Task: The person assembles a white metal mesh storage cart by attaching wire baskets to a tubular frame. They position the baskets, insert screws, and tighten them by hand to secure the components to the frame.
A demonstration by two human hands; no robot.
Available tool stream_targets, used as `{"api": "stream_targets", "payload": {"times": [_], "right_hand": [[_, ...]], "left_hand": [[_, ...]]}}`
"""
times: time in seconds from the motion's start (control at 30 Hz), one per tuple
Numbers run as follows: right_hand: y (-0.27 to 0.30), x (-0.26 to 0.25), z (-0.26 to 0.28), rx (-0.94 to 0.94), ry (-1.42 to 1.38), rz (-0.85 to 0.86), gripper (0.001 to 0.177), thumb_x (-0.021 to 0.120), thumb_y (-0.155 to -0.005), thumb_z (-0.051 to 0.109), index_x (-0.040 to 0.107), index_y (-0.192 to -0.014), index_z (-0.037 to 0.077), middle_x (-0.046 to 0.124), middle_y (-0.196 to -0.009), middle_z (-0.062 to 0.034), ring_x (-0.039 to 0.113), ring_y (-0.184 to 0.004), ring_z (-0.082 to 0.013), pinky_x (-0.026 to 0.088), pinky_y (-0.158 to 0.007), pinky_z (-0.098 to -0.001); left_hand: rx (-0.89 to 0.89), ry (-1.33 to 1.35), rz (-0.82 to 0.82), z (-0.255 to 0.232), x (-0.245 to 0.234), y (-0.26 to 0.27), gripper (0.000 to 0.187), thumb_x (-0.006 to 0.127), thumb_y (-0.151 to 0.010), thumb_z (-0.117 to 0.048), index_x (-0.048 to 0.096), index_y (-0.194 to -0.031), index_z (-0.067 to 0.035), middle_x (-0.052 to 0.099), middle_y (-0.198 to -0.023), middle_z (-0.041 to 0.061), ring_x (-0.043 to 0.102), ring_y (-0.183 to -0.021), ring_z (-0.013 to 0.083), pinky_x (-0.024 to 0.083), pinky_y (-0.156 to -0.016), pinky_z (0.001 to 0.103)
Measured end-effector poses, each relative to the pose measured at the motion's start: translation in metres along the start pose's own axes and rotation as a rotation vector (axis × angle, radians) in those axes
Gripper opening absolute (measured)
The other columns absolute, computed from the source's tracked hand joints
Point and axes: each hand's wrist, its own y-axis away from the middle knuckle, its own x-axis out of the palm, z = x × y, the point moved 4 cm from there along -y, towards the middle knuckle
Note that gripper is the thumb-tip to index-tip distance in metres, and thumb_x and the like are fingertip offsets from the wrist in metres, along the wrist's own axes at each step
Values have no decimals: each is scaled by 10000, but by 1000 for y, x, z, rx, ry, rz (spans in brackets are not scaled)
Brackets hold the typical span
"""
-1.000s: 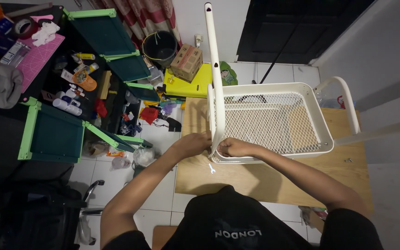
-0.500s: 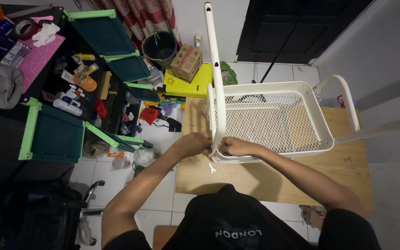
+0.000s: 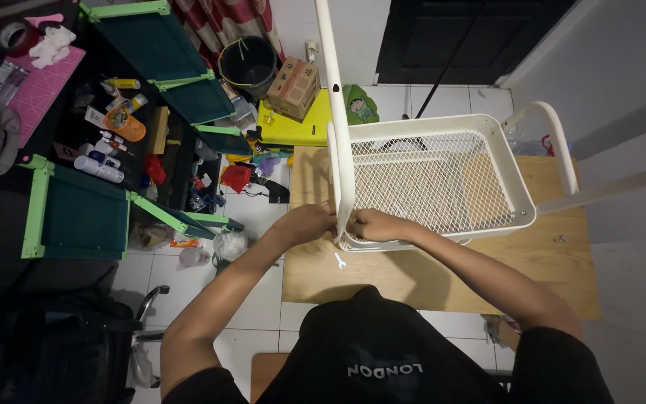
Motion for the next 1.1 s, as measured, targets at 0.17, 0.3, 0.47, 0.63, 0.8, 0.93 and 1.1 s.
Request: {"api": "stream_targets", "payload": {"times": [0.17,0.3,0.47,0.63,0.8,0.93,1.1], "right_hand": [[5,-2,8,32,29,1,328,504,-987,170,717,-1165,-6,775,-1008,-167,719,-922,-244,566,-875,-373],[8,-6,13,26,-29,-11,346,547,-979,205,650,-1278,62,738,-1134,-126,688,-1018,-217,524,-925,-352],[9,-4,8,73,30,-25,338,512,-1005,204,714,-1234,60,773,-1071,-132,720,-961,-228,549,-899,-360],[4,-1,6,-51,-20,2,336,555,-961,195,704,-1214,31,768,-1048,-132,706,-948,-214,550,-883,-360],[-1,0,-3,192,-49,72,341,546,-1029,227,735,-1182,-11,709,-996,-203,655,-846,-269,517,-827,-415],[0,-1,1,-2,-77,33,343,547,-964,216,666,-1238,48,742,-1065,-97,685,-971,-197,524,-887,-342],[-8,0,-11,-3,9,37,333,558,-959,181,732,-1164,-16,738,-1015,-174,701,-927,-276,536,-871,-392]], "left_hand": [[26,-6,-20,-2,-3,1,97,629,-931,-197,690,-983,-142,656,-959,114,700,-838,305,554,-733,450],[88,-69,-76,-8,-8,2,117,617,-896,-132,673,-998,-117,642,-1091,124,698,-846,309,561,-738,442],[36,13,-47,-9,-11,1,93,640,-915,-181,680,-979,-127,637,-1089,116,697,-888,304,557,-754,446],[42,53,-75,-8,-11,0,135,643,-907,-181,694,-1024,-137,663,-1033,124,695,-881,315,553,-743,452],[-17,20,-23,-5,-6,0,117,630,-923,-171,704,-1011,-150,694,-952,114,704,-860,317,551,-749,463],[-14,24,-30,-5,-5,1,111,623,-911,-156,710,-980,-164,700,-956,92,709,-860,305,552,-767,453],[25,60,-85,-7,-12,0,102,641,-861,-121,722,-913,-152,684,-1035,113,708,-855,303,554,-749,445]]}}
